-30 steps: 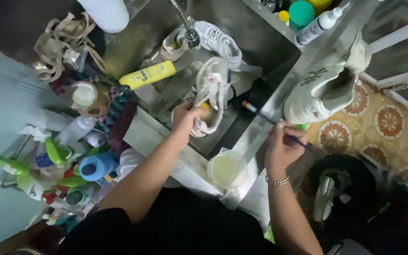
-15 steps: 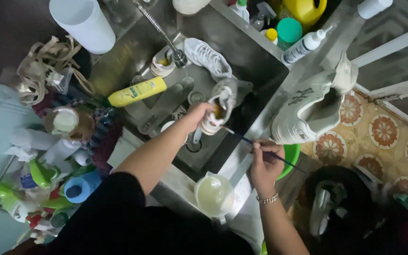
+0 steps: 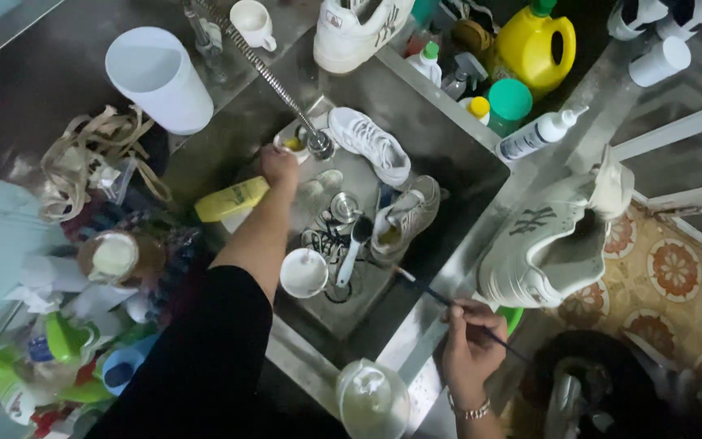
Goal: The recorder applies a liquid using a paintbrush to parts of a sneaker near a sink.
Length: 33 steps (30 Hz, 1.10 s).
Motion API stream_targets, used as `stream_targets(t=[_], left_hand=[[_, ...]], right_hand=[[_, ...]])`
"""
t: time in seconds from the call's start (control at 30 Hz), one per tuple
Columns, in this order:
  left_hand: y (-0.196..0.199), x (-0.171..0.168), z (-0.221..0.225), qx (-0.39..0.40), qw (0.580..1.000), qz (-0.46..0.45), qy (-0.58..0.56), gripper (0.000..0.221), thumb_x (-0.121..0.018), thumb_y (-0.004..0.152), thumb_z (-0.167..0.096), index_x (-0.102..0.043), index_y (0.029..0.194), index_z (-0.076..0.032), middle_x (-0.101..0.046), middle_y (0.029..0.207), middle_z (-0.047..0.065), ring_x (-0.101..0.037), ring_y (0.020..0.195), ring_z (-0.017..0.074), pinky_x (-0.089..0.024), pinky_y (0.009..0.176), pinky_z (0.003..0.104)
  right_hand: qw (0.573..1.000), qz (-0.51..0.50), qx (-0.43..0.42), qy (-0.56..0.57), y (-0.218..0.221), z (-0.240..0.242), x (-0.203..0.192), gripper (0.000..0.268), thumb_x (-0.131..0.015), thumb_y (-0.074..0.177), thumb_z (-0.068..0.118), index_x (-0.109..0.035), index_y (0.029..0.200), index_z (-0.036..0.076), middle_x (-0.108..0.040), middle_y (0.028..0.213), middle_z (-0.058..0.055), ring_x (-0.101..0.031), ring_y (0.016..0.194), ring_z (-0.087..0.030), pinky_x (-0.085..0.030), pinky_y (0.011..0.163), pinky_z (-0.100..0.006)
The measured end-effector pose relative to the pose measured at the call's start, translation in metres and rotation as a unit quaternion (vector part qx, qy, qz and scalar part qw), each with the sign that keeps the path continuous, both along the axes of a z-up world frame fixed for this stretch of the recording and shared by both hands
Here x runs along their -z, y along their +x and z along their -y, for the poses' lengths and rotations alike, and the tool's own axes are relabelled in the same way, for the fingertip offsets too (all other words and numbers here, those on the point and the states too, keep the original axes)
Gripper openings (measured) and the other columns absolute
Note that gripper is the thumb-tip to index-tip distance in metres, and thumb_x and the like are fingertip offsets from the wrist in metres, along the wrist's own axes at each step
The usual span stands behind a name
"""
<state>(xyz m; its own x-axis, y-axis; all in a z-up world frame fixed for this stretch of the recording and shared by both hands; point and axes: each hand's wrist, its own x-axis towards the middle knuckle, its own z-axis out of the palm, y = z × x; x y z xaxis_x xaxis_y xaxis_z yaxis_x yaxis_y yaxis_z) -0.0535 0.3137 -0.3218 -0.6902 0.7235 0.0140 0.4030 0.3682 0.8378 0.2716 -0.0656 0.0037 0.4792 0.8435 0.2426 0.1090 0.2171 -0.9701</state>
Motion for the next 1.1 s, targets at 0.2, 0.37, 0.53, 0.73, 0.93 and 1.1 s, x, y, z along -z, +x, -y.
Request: stream_targets(t=[0.2,0.37,0.53,0.73,0.93,1.1], left_hand=[[-0.026,-0.036,-0.014,0.059,0.983,0.068,-0.162,0.060,-0.074,0.088,-0.041,-0.059,0.126,0.003,-0.061,0.130,0.029,-0.060,0.121,0.0439,-0.049,0.100,0.047],[-0.014,-0.044,-0.010,0.042,0.955,0.205,-0.211,0.062,-0.074,0.086,-0.034,-0.048,0.136,-0.008,-0.058,0.131,0.023,-0.060,0.117,0.0392,-0.053,0.097,0.048],[-0.028,0.032,-0.013,0.060,0.882,0.441,-0.154,0.063,-0.071,0.081,-0.023,-0.043,0.137,-0.013,-0.061,0.120,0.012,-0.064,0.108,0.0281,-0.057,0.087,0.047],[-0.010,-0.009,0.005,0.328,0.861,0.386,-0.036,0.051,-0.068,0.073,-0.037,-0.055,0.116,-0.014,-0.063,0.112,0.008,-0.063,0.106,0.0242,-0.057,0.084,0.043],[0.013,-0.087,0.051,0.103,0.811,0.546,-0.182,0.043,-0.067,0.077,-0.050,-0.066,0.107,-0.021,-0.072,0.105,0.003,-0.065,0.100,0.0199,-0.052,0.083,0.038],[0.019,-0.204,0.134,0.007,0.806,0.548,-0.224,0.037,-0.071,0.072,-0.039,-0.063,0.101,-0.018,-0.070,0.100,0.004,-0.064,0.093,0.0217,-0.051,0.079,0.041]], right_hand=[[1.000,-0.015,0.001,-0.022,0.000,0.002,-0.005,0.022,-0.064,0.097,-0.008,-0.047,0.101,0.004,-0.068,0.110,-0.020,-0.066,0.086,-0.017,-0.057,0.078,-0.029],[0.999,0.018,0.001,-0.049,0.001,0.002,-0.004,0.021,-0.063,0.096,-0.010,-0.047,0.100,0.002,-0.068,0.109,-0.022,-0.065,0.087,-0.018,-0.056,0.077,-0.030],[1.000,-0.013,-0.008,-0.026,0.000,0.001,-0.004,0.021,-0.063,0.097,-0.010,-0.046,0.101,0.003,-0.068,0.112,-0.022,-0.065,0.087,-0.017,-0.056,0.078,-0.029],[0.998,0.006,-0.003,-0.060,0.000,-0.002,-0.008,0.020,-0.062,0.096,-0.010,-0.047,0.098,0.002,-0.067,0.114,-0.021,-0.066,0.086,-0.017,-0.057,0.076,-0.029],[0.998,-0.003,0.002,-0.056,0.006,-0.001,0.002,0.021,-0.066,0.096,-0.007,-0.048,0.098,0.003,-0.068,0.112,-0.019,-0.066,0.085,-0.016,-0.057,0.077,-0.028],[1.000,0.004,-0.007,-0.019,0.006,-0.005,0.004,0.018,-0.065,0.099,-0.006,-0.049,0.100,0.003,-0.069,0.114,-0.019,-0.065,0.087,-0.014,-0.056,0.078,-0.027]])
